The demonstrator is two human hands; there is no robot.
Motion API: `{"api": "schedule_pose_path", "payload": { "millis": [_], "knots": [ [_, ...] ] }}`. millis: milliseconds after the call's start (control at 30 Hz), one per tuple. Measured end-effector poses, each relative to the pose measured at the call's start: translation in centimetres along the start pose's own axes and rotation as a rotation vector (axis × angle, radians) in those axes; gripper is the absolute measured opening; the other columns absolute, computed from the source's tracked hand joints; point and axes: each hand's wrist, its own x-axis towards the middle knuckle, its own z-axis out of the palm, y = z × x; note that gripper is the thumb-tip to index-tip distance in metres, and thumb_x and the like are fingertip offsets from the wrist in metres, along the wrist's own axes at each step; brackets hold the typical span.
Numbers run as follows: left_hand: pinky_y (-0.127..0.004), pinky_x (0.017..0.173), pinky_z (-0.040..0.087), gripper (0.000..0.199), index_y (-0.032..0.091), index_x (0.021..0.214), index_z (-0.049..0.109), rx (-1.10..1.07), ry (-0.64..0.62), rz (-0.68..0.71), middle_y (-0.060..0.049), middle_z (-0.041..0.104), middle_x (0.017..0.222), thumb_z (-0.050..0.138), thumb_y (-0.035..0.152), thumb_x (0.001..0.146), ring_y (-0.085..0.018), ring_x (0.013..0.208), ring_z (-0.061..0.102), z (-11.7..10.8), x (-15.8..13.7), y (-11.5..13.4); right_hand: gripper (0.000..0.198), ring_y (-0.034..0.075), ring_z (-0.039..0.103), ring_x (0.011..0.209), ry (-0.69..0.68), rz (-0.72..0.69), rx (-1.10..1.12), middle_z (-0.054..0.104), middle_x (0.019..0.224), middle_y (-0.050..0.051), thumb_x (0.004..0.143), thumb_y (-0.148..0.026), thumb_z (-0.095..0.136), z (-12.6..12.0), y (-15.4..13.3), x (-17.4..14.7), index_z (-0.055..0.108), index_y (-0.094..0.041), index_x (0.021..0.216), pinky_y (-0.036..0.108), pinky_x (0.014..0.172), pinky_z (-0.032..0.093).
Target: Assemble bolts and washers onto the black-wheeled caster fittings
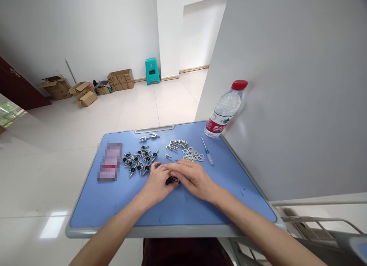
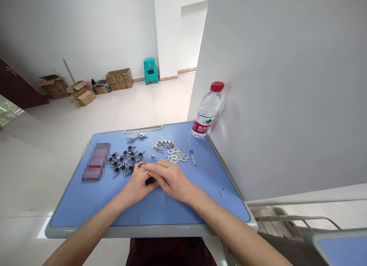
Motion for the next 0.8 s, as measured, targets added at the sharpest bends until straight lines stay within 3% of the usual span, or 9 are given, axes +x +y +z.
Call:
{"api": "schedule_pose_path", "payload": {
  "millis": [200, 467, 800],
  "knots": [
    [-0.044, 0.104, 0.031, 0.006, 0.021, 0.080, 0.062, -0.010, -0.009, -0.013, 0.003, 0.069, 0.082, 0.063, 0.016, 0.084, -0.019, 0.090, 0.062, 0.3, -0.1, -0.3, 0.025, 0.015, 0.061, 0.082, -0.012, -0.015, 0.126, 0.067, 0.091, 0.005, 0.100, -0.021, 0.041, -0.3, -0.3, 0.3, 0.063, -0.021, 0.112, 0.027, 0.072, 0.050],
    [-0.039, 0.091, 0.036, 0.002, 0.022, 0.085, 0.063, -0.023, -0.004, 0.002, 0.001, 0.067, 0.089, 0.063, 0.022, 0.087, -0.018, 0.088, 0.059, -0.1, 0.0, 0.1, 0.022, 0.014, 0.051, 0.065, 0.035, 0.069, 0.107, 0.058, 0.070, 0.001, 0.100, -0.028, 0.044, -0.2, -0.4, 0.4, 0.064, -0.020, 0.094, 0.026, 0.060, 0.044],
    [-0.039, 0.094, 0.034, 0.007, 0.020, 0.085, 0.064, -0.045, -0.006, -0.007, 0.001, 0.068, 0.090, 0.068, 0.015, 0.082, -0.018, 0.091, 0.060, -0.2, 0.1, 0.3, 0.018, 0.014, 0.048, 0.063, 0.124, 0.075, 0.075, 0.053, 0.069, 0.000, 0.099, -0.027, 0.047, 0.7, -0.5, 0.0, 0.061, -0.020, 0.092, 0.024, 0.058, 0.042]
  ]
}}
